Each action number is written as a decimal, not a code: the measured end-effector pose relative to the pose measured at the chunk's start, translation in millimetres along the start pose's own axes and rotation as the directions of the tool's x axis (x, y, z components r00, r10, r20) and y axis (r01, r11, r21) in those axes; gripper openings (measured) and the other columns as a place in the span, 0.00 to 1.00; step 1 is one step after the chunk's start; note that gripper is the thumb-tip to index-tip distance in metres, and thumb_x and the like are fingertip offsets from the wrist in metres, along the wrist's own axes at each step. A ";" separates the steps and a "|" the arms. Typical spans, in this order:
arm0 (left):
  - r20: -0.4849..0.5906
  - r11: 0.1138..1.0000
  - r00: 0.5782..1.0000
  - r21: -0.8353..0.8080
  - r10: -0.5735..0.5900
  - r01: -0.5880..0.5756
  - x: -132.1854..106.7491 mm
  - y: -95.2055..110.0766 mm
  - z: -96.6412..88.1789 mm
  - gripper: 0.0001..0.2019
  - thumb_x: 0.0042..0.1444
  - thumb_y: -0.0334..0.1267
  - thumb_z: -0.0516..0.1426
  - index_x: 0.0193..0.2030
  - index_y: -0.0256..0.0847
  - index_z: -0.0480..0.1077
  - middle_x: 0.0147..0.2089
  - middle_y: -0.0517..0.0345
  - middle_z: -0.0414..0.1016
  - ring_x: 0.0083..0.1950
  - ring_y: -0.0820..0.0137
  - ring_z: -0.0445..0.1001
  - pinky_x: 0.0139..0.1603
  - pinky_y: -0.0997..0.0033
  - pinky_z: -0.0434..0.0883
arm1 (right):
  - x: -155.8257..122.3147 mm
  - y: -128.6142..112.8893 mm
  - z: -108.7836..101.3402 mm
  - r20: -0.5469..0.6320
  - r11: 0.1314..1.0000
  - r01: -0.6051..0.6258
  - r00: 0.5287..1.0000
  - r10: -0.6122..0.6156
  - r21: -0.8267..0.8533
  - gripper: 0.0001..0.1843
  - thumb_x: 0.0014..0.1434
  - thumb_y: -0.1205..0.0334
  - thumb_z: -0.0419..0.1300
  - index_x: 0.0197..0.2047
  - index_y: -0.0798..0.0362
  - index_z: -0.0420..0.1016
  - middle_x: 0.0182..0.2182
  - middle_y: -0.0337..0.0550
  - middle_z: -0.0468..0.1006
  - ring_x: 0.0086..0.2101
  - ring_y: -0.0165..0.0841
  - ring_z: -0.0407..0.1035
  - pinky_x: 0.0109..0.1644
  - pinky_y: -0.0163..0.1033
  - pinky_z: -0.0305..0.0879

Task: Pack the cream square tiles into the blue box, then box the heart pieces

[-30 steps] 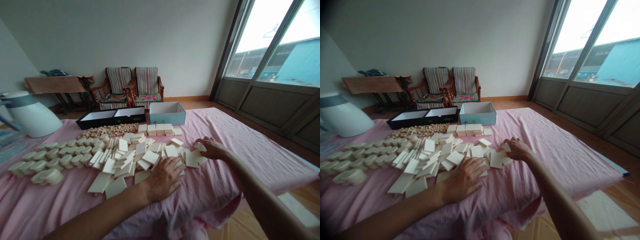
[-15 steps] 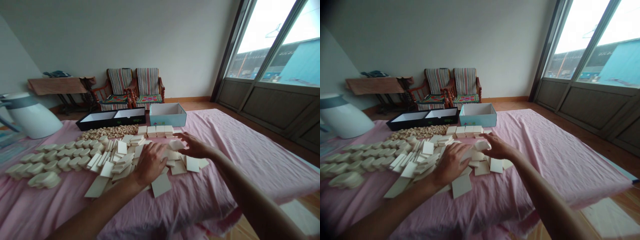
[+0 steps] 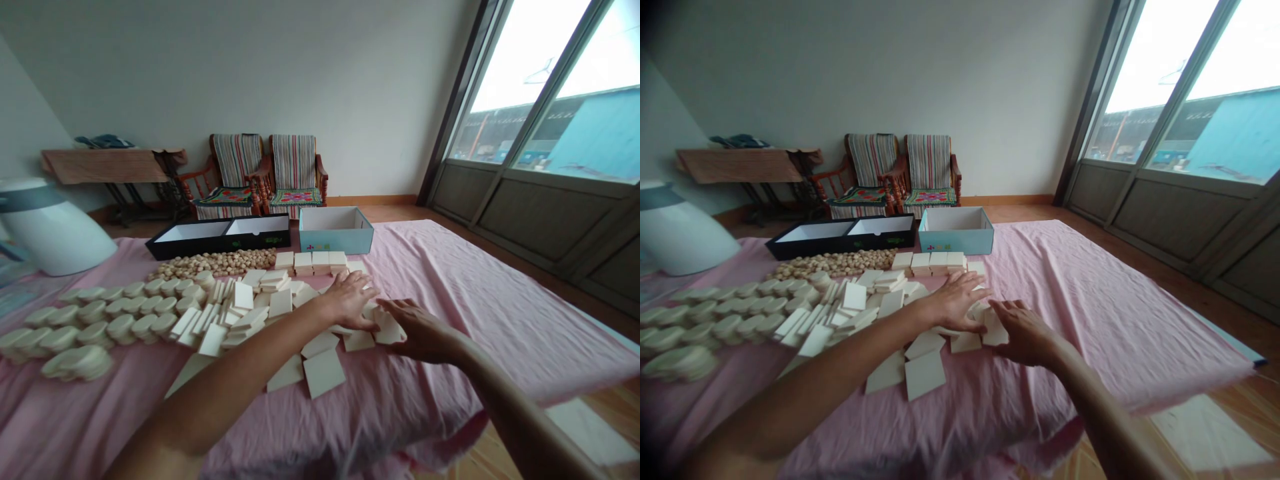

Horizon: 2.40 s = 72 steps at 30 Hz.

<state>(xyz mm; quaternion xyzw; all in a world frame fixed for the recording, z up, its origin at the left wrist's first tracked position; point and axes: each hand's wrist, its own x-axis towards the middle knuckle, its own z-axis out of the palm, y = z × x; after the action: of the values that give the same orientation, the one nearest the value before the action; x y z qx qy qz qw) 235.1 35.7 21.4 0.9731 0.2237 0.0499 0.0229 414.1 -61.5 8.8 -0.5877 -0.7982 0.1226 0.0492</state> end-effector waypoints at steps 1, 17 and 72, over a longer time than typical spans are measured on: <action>0.068 1.000 0.998 -0.004 0.006 -0.006 7.9 -2.4 -0.2 0.39 0.45 0.63 0.59 0.60 0.43 0.63 0.66 0.41 0.57 0.67 0.47 0.52 0.62 0.43 0.53 | 1.7 0.1 1.9 -0.026 1.000 0.002 1.000 -0.002 0.003 0.40 0.48 0.57 0.64 0.62 0.61 0.59 0.55 0.61 0.68 0.53 0.51 0.61 0.53 0.51 0.60; 0.060 0.986 0.984 -0.008 0.166 -0.166 -2.8 -28.1 -16.8 0.16 0.45 0.48 0.63 0.36 0.41 0.69 0.42 0.52 0.70 0.46 0.59 0.68 0.45 0.64 0.66 | 26.3 -10.2 13.3 -0.319 0.993 0.042 0.948 -0.005 0.110 0.22 0.44 0.70 0.59 0.44 0.53 0.62 0.38 0.48 0.70 0.40 0.42 0.62 0.44 0.45 0.59; -0.597 0.979 0.775 -0.132 -0.204 0.156 -151.0 -17.5 -4.4 0.04 0.59 0.33 0.55 0.41 0.39 0.70 0.46 0.52 0.74 0.53 0.62 0.68 0.56 0.56 0.66 | 164.4 43.8 27.7 -0.455 0.942 0.098 0.888 0.063 0.322 0.22 0.47 0.74 0.49 0.46 0.54 0.67 0.33 0.43 0.80 0.34 0.33 0.73 0.38 0.38 0.67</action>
<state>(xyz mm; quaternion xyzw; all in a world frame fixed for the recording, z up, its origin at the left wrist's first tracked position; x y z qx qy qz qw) 91.9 -14.5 11.5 0.8779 0.3092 0.3656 -0.0090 398.4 103.1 -39.9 -0.5755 -0.7365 0.1142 0.3367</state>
